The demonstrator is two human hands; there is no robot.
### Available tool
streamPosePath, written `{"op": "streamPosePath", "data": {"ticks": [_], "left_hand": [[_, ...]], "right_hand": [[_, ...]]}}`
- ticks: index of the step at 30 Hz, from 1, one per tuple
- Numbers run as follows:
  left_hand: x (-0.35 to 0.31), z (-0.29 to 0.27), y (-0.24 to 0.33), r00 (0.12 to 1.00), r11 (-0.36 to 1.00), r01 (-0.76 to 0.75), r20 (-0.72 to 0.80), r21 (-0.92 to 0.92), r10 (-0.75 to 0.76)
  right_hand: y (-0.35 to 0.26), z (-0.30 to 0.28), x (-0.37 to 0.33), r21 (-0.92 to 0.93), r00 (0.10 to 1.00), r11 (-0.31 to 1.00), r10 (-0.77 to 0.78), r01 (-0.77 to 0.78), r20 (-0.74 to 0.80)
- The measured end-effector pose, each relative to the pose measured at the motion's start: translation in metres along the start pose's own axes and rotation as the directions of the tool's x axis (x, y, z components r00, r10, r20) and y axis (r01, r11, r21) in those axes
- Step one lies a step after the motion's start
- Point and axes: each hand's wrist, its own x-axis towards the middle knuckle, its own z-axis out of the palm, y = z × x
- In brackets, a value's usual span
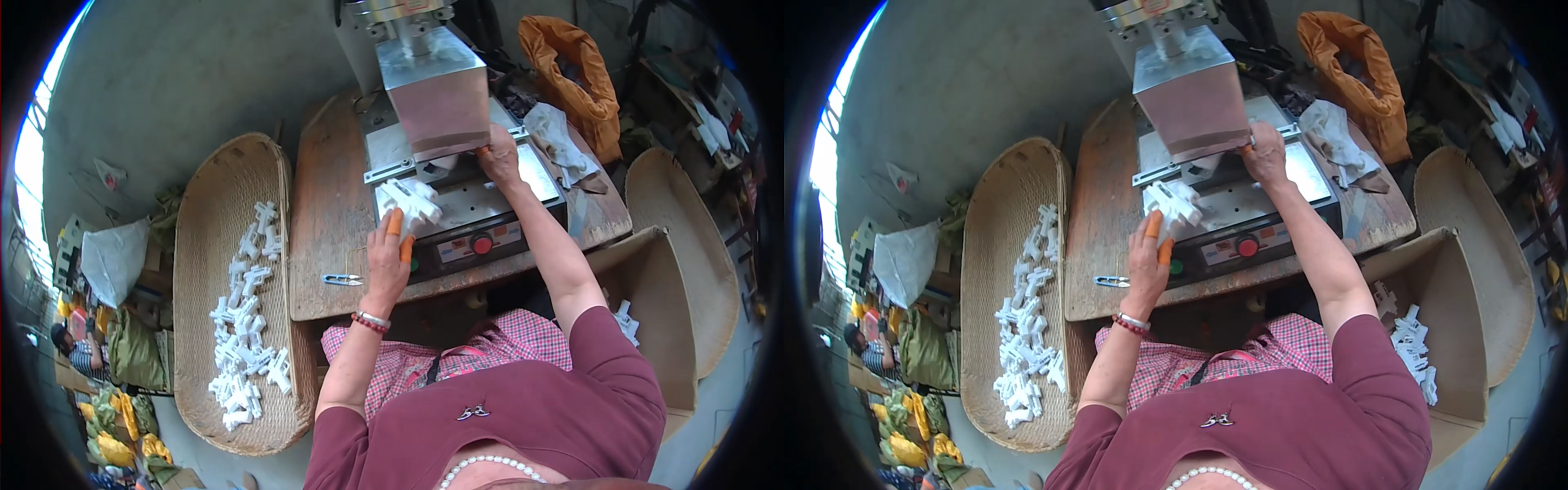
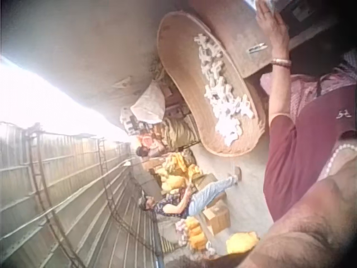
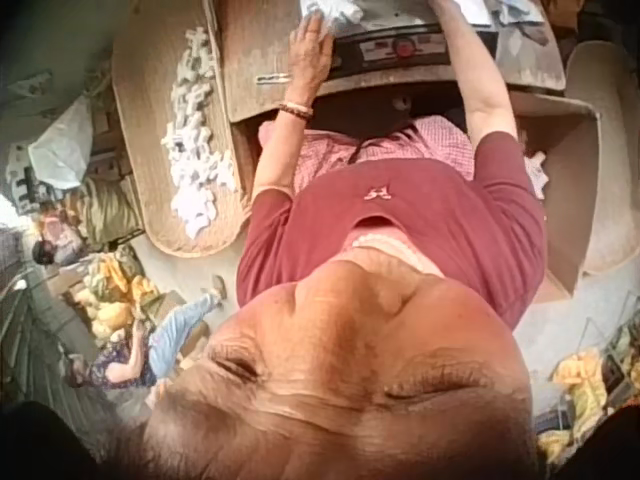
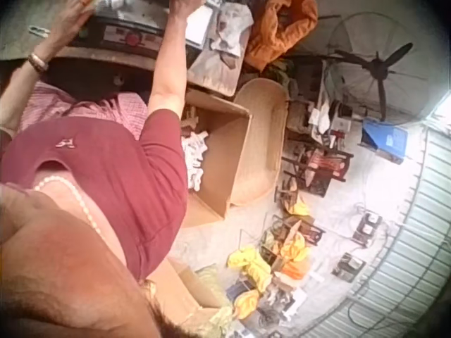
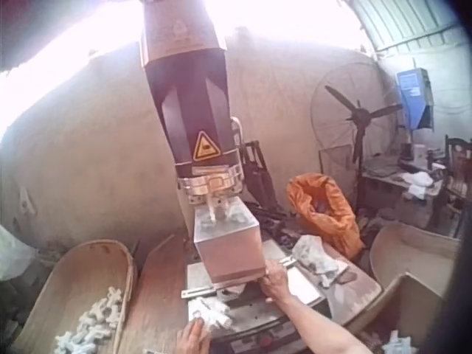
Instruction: The person picks up plastic toy guns from a basket, places them into a stamping machine, activates the machine using the buttons to stamp them, and places the finished toy guns into a cardboard box.
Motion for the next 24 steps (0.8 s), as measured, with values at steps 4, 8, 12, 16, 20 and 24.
{"op": "streamPosePath", "data": {"ticks": [4,8,12,16,20,24], "left_hand": [[0.059,0.026,-0.005,1.000,0.995,-0.024,0.008,0.094,0.023],[0.111,0.072,-0.001,0.997,0.978,-0.030,0.079,0.206,0.014],[0.104,0.089,-0.009,0.999,0.968,-0.038,0.044,0.250,0.028],[0.049,0.015,-0.001,0.995,0.991,-0.011,0.097,0.131,-0.002],[-0.021,-0.023,-0.033,0.933,0.996,0.061,0.358,-0.067,-0.033],[-0.035,-0.027,-0.044,0.956,0.996,0.041,0.294,-0.079,-0.016]], "right_hand": [[-0.027,-0.135,-0.019,0.051,0.989,0.997,-0.055,0.062,-0.135],[-0.087,-0.281,-0.088,-0.213,0.981,0.968,0.098,-0.133,-0.164],[-0.057,-0.252,-0.109,-0.191,0.979,0.962,0.181,-0.197,-0.096],[0.021,-0.185,-0.125,0.063,0.885,0.929,0.326,-0.365,0.333],[0.054,-0.148,-0.134,0.159,0.758,0.826,0.396,-0.540,0.518],[0.050,-0.135,-0.132,0.071,0.853,0.947,0.249,-0.314,0.458]]}}
